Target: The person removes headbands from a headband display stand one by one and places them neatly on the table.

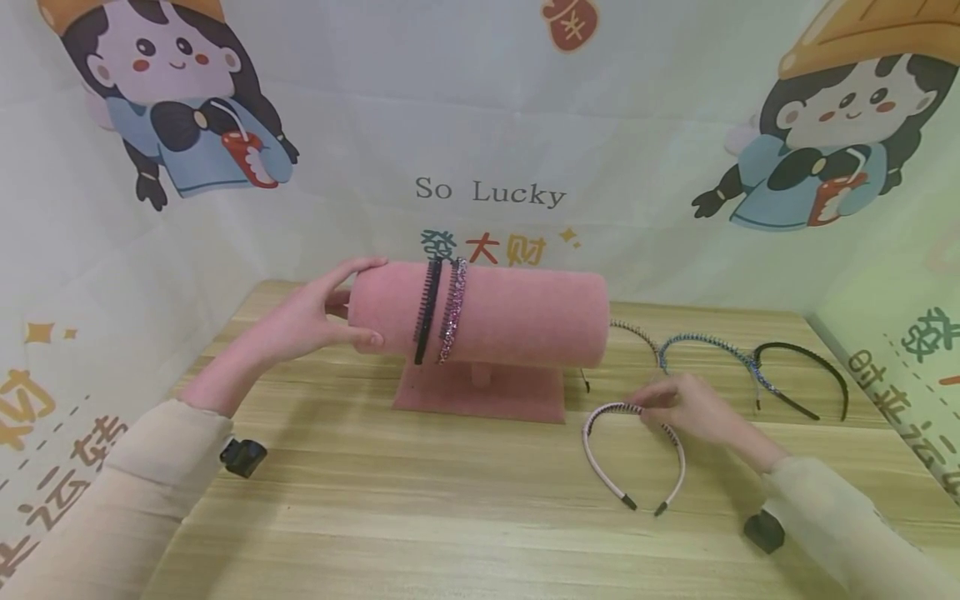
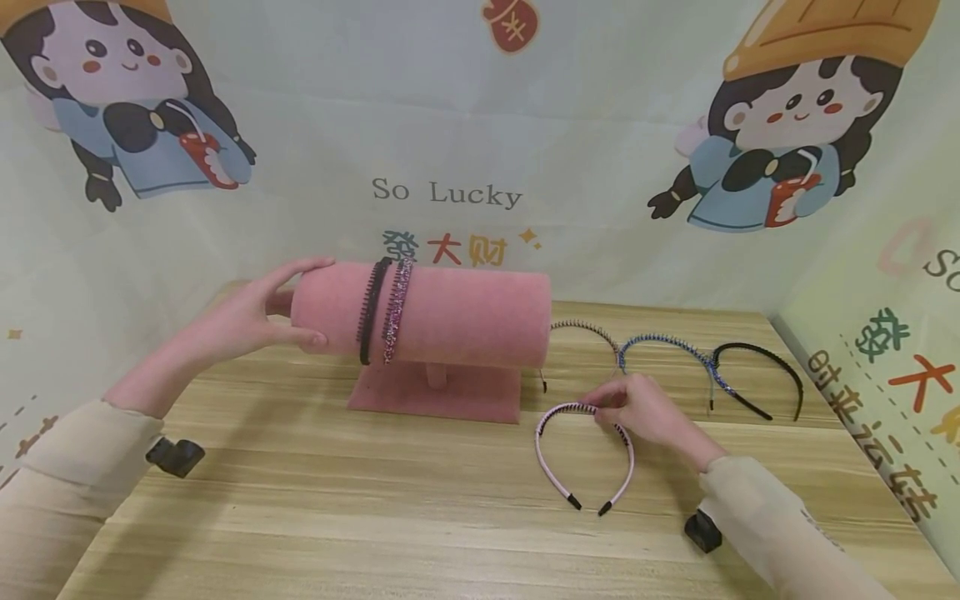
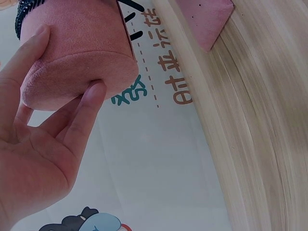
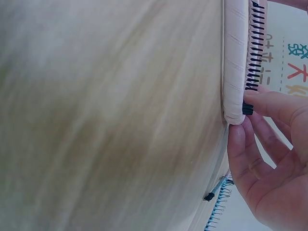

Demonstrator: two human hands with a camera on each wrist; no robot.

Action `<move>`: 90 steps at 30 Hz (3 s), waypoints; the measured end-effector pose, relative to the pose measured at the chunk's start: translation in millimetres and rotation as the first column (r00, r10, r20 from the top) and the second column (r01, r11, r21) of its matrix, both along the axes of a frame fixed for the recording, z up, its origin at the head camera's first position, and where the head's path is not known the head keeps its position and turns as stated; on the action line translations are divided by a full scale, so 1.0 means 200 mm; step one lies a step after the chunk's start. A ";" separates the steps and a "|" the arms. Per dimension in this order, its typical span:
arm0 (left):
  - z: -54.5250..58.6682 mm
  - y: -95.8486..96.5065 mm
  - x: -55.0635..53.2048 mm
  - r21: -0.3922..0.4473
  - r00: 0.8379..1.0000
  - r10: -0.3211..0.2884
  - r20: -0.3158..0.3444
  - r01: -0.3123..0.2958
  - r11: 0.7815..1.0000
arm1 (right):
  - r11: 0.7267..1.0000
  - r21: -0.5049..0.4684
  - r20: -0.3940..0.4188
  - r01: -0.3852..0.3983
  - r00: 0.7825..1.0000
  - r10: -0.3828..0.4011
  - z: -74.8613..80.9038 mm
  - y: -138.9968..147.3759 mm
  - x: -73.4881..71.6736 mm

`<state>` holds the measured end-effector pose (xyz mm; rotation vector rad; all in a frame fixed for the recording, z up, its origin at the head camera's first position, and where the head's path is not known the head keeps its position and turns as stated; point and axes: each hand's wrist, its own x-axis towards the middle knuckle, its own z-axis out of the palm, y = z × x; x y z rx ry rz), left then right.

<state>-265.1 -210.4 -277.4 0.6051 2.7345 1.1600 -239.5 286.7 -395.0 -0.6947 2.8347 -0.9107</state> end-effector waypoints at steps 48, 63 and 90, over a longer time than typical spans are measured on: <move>-0.01 -0.01 0.00 -0.009 1.000 -0.012 0.001 0.012 1.000 | 0.998 0.069 -0.024 -0.003 1.000 0.004 0.09 0.06 0.01; -0.01 -0.01 0.00 -0.017 1.000 -0.025 -0.005 0.025 1.000 | 0.995 0.083 -0.027 -0.048 0.998 0.051 0.18 0.06 0.01; -0.02 -0.02 -0.01 0.010 1.000 -0.029 0.001 0.029 1.000 | 0.994 0.015 -0.286 0.106 0.953 -0.097 0.69 -0.12 -0.11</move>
